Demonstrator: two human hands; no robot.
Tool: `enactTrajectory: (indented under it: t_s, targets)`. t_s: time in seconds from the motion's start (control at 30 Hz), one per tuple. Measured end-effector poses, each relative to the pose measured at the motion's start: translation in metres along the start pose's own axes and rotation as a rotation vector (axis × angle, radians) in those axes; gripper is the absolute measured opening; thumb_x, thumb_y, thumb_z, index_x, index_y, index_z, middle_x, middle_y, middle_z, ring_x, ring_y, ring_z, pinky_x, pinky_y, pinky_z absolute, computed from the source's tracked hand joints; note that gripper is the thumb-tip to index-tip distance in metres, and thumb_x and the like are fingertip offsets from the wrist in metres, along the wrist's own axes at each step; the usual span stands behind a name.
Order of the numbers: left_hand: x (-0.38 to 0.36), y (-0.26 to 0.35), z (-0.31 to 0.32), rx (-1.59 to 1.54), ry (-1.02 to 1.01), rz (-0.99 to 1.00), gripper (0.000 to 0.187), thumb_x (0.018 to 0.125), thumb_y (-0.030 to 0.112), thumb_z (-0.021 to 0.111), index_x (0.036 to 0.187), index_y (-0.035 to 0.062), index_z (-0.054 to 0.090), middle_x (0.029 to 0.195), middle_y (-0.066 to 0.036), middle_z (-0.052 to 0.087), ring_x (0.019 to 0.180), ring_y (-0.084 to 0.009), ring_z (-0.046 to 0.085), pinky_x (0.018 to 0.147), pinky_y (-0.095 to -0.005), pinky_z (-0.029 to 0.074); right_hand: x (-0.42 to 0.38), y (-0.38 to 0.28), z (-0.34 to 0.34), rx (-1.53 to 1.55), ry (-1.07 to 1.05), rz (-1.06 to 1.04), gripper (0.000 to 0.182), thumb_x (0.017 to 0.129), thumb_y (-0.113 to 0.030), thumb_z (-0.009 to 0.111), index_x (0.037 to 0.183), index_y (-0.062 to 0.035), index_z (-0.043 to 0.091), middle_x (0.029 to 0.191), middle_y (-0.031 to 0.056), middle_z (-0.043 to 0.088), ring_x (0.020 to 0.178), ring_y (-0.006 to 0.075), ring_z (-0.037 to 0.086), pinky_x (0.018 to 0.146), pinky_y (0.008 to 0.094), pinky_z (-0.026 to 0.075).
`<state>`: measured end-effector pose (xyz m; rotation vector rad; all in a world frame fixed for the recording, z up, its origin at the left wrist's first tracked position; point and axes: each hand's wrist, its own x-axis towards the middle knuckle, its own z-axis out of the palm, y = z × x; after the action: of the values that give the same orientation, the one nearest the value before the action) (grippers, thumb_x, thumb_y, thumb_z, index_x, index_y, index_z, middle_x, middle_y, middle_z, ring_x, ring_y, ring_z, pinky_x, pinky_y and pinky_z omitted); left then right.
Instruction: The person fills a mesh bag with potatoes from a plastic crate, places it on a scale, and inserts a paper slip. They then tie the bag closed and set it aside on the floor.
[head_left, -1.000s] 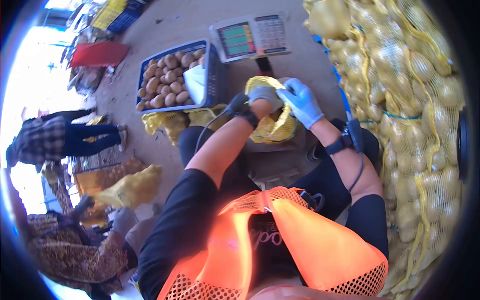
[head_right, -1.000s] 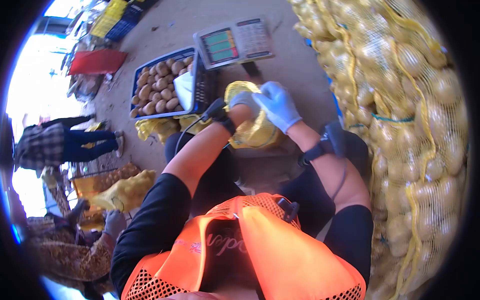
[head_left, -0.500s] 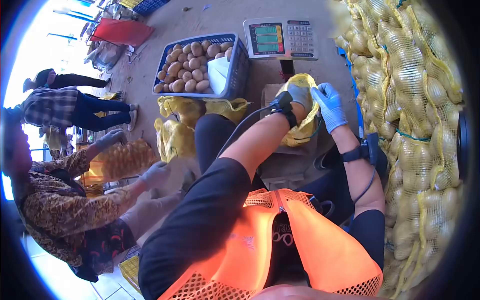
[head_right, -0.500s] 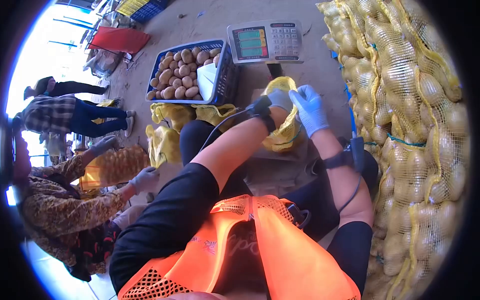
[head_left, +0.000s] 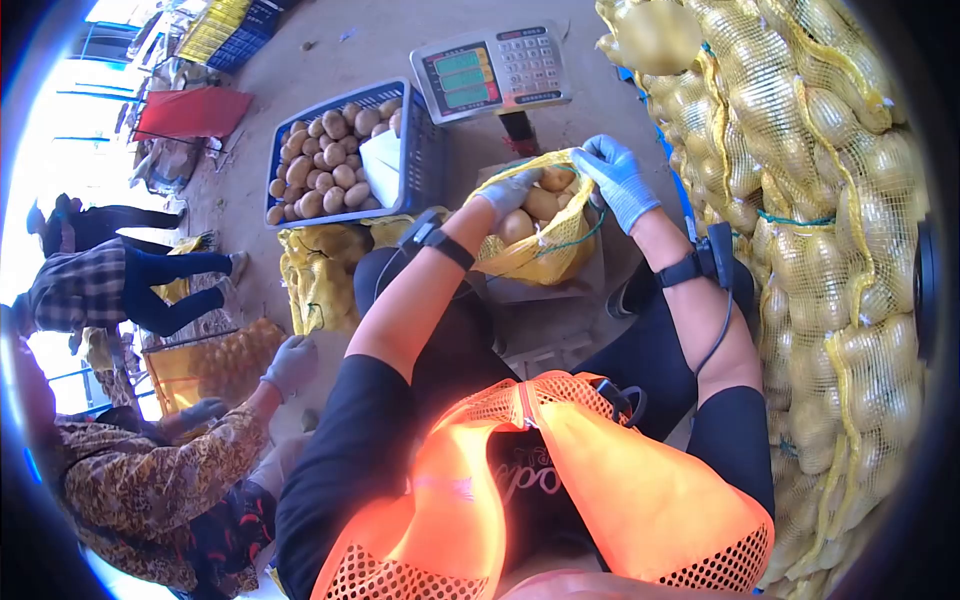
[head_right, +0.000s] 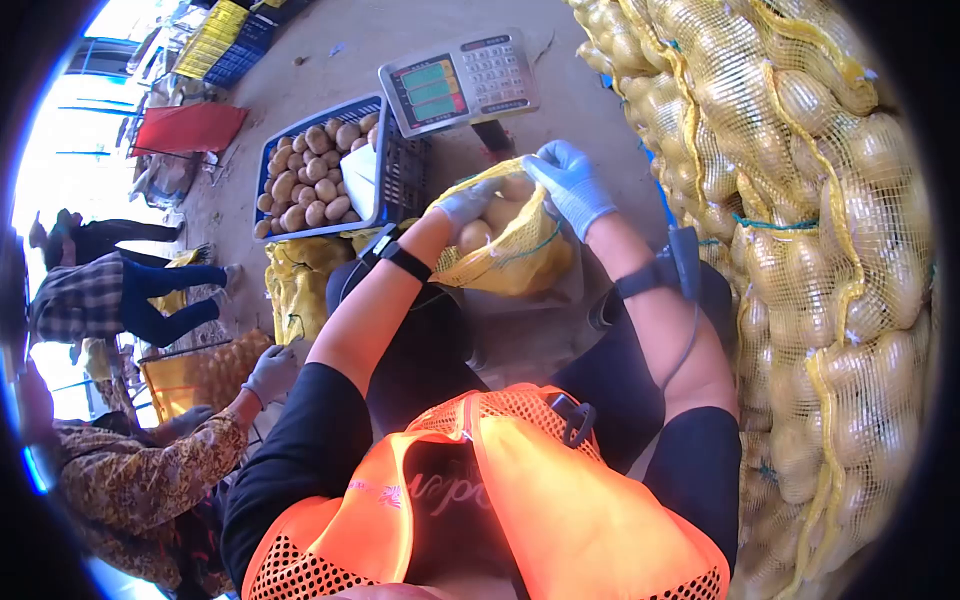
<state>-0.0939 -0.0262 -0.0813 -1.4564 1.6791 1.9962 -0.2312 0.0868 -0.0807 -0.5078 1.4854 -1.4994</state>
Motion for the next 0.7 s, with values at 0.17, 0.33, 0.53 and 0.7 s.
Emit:
enactTrajectory:
  t_s: [0.17, 0.33, 0.53, 0.7]
  targets:
    - [0.029, -0.008, -0.021, 0.410, -0.006, 0.190, 0.040, 0.091, 0.040, 0.047, 0.114, 0.0091, 0.059, 0.106, -0.007, 0.063, 0.095, -0.0188, 0.057, 0.085, -0.0306, 0.043, 0.001, -0.003, 0.005, -0.039, -0.014, -0.007, 0.016, 0.083, -0.020, 0.065, 0.078, -0.0107, 0.054, 0.062, -0.0056, 0.047, 0.048, 0.0022, 0.039, 0.041, 0.0207, 0.031]
    - [0.045, 0.028, -0.026, 0.745, -0.111, 0.516, 0.035, 0.091, 0.034, 0.044, 0.109, 0.0097, 0.061, 0.102, -0.007, 0.064, 0.094, -0.0202, 0.059, 0.086, -0.0301, 0.042, 0.005, -0.004, 0.010, -0.129, -0.020, -0.029, 0.015, 0.083, -0.020, 0.065, 0.079, -0.0099, 0.055, 0.064, -0.0050, 0.048, 0.050, 0.0029, 0.041, 0.042, 0.0206, 0.034]
    - [0.031, 0.023, -0.045, 0.360, -0.123, 0.316, 0.033, 0.089, 0.031, 0.052, 0.108, 0.0058, 0.062, 0.099, -0.005, 0.064, 0.087, -0.0162, 0.057, 0.082, -0.0279, 0.044, 0.011, -0.004, 0.003, -0.161, -0.042, -0.094, 0.014, 0.084, -0.020, 0.065, 0.078, -0.0100, 0.056, 0.065, -0.0051, 0.049, 0.052, 0.0027, 0.042, 0.044, 0.0198, 0.035]
    - [0.031, -0.009, -0.016, 0.747, -0.061, 0.126, 0.037, 0.084, 0.035, 0.057, 0.112, 0.0108, 0.061, 0.102, -0.008, 0.063, 0.090, -0.0261, 0.058, 0.079, -0.0379, 0.045, -0.001, 0.006, 0.013, -0.163, -0.278, -0.112, 0.013, 0.085, -0.018, 0.063, 0.079, -0.0090, 0.057, 0.067, -0.0048, 0.050, 0.060, 0.0028, 0.042, 0.052, 0.0208, 0.038]
